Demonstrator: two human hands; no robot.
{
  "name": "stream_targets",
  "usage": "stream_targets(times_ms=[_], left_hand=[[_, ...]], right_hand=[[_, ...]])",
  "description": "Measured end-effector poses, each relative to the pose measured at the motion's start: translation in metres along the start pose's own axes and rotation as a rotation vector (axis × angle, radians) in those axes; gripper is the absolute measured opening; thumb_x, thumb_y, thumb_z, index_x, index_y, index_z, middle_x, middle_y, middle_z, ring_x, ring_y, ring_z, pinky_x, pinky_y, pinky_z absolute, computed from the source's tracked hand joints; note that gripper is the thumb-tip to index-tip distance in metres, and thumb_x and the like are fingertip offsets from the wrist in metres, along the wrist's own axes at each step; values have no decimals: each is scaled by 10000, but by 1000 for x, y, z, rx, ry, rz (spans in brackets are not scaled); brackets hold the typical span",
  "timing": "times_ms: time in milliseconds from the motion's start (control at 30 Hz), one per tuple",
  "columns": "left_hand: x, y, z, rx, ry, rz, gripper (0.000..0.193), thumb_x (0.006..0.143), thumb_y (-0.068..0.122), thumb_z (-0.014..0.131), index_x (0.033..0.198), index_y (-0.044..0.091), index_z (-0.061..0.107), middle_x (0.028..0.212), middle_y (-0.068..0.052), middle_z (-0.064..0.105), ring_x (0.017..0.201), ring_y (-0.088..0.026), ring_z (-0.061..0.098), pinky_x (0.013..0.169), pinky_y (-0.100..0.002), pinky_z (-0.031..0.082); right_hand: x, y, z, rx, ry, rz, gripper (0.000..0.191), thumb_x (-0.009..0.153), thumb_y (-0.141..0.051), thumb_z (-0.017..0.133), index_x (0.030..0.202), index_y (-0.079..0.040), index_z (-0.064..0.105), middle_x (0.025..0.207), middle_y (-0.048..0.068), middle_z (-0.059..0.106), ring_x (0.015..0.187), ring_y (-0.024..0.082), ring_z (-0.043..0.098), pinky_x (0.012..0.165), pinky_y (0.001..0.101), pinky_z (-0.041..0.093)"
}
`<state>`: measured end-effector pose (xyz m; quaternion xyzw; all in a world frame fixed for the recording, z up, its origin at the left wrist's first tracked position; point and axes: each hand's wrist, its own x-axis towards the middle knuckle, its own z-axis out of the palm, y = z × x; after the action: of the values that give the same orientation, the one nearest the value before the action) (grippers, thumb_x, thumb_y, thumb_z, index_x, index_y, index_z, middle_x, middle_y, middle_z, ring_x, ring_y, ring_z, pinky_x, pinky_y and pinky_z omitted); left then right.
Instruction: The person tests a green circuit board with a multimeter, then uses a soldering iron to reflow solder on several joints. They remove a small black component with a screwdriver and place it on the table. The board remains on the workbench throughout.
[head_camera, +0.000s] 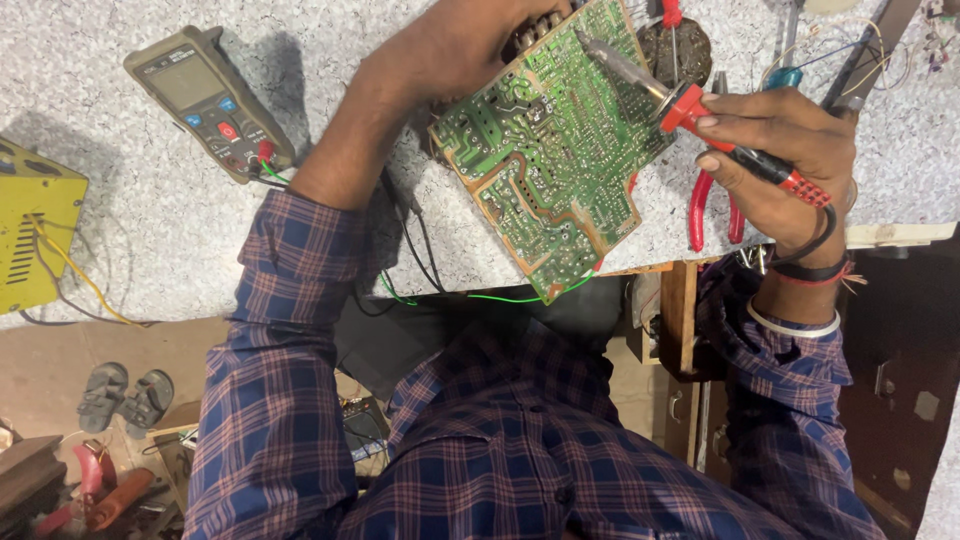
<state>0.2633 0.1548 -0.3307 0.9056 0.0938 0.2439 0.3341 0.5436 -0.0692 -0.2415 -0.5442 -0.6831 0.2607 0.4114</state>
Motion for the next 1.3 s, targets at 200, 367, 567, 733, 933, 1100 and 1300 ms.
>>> stream_targets(times_ms=[200,367,567,733,933,1100,1300], left_hand=[[1,-3,7,-31,-18,-117,369,1043,237,806,1342,108,632,1059,-113,711,925,-235,712,794,-381,562],[6,-4,1,-98,-112,-139,434,956,291,871,1294,113,665,1067,-94,738,929,-232,721,781,-373,566],[8,0,-4,-127,-106,-89,463,945,272,881,1314,107,655,1097,-98,740,961,-223,722,801,-372,561],[8,2,-2,-164,-149,-161,460,953,307,873,1297,105,646,1067,-92,739,938,-215,724,797,-367,564],[8,-3,3,-113,-94,-89,451,977,309,874,1290,82,642,1089,-114,735,968,-235,733,806,-370,575],[8,-3,6,-41,-101,-79,451,973,324,869,1290,88,651,1059,-128,732,923,-258,723,773,-388,565],[7,-7,8,-54,-72,-37,419,991,294,838,1290,66,652,1084,-152,718,937,-282,706,791,-412,543]], right_hand=[[-6,15,0,2,26,-15,243,945,-158,838,1134,-38,742,1194,159,723,1051,198,720,871,255,561],[-12,33,-3,-13,67,-54,304,946,-235,841,1159,-44,740,1204,152,724,1022,189,717,852,255,571],[-14,40,0,50,3,-57,260,913,-160,841,1123,-51,733,1185,153,722,1051,202,717,861,264,576],[-16,40,5,69,-34,-74,281,920,-82,851,1176,-48,740,1203,157,728,1074,195,720,895,265,582],[-21,40,4,57,-46,-58,251,956,-73,861,1173,-35,741,1229,150,727,1115,196,723,950,266,585],[-17,28,6,12,-52,-88,293,936,-63,851,1206,-39,743,1210,164,723,1089,210,723,919,263,582],[-12,1,8,-38,-89,-103,265,899,-20,809,1153,-13,733,1168,195,702,1099,266,721,934,318,597]])
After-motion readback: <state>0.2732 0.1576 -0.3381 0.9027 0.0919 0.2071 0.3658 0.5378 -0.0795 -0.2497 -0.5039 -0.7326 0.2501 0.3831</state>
